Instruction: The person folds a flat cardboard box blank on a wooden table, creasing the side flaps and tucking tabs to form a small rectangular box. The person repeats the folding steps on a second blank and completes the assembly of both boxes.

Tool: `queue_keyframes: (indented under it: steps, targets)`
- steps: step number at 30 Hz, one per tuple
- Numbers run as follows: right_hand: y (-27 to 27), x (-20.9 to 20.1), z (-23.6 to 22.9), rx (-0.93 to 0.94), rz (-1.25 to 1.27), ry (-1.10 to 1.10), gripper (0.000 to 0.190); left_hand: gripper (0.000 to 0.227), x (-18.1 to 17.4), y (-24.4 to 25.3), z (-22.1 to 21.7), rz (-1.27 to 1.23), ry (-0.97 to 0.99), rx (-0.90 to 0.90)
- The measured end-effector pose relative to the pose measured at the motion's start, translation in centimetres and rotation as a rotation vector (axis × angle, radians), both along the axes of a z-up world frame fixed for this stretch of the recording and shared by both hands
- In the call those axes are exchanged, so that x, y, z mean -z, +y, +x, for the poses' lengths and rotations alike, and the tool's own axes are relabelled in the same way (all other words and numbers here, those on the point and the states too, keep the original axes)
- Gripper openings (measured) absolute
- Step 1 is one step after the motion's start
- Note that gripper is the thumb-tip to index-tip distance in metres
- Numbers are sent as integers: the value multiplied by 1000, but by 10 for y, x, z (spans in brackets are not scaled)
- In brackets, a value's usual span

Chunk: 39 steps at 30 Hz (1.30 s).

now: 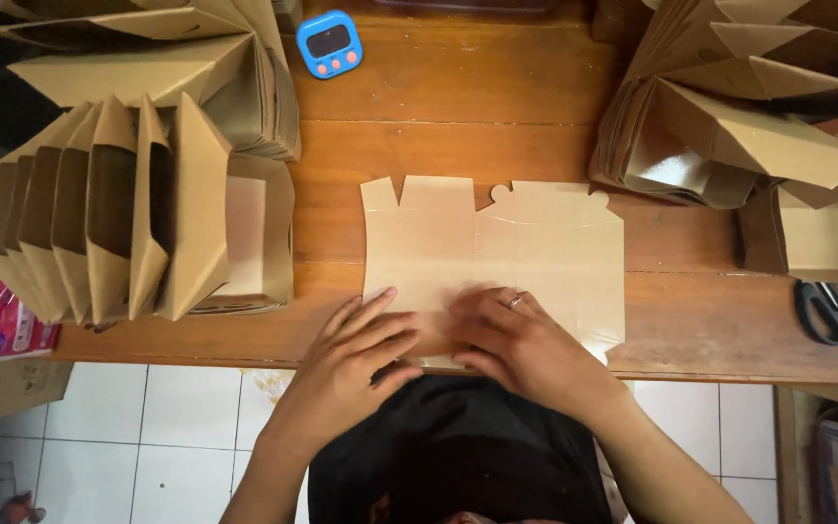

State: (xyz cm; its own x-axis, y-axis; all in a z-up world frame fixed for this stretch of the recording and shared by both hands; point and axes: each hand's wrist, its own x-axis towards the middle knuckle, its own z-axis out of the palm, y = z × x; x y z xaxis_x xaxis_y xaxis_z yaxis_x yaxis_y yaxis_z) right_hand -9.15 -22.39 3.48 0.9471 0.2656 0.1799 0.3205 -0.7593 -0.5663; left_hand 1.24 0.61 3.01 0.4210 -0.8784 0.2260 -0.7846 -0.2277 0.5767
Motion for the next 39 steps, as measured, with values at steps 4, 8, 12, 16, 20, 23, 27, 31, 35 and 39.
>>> queue_keyframes:
  steps: [4,8,12,16,20,23,27,31,35,39]
  targets:
    - [3,4,2,-6,53,-137,17,15,-15,-7,-1,-61,-75,-36]
    - [6,13,-1,23,29,-187,13,10,-19,-11,-3,-149,-59,-79]
    - [10,9,1,47,24,-187,12,12,-13,-12,-4,-131,15,-103]
    - [15,1,6,71,-40,-165,12,14,-10,-18,-5,-76,85,-158]
    - [21,-4,17,234,-103,-162,15,30,-7,-27,-6,-46,47,-282]
    - [16,19,17,320,-245,-91,28,37,-3,-30,-4,-68,48,-301]
    - [10,23,18,430,-478,25,75,33,12,-36,-17,-81,-158,-365]
    - [9,27,17,460,-530,-28,84,32,25,-38,-23,-36,-166,-423]
    - [12,26,16,434,-500,-84,79,43,21,-46,-21,25,-132,-419]
    - [13,27,13,407,-445,-41,76,51,23,-61,-10,80,-192,-435]
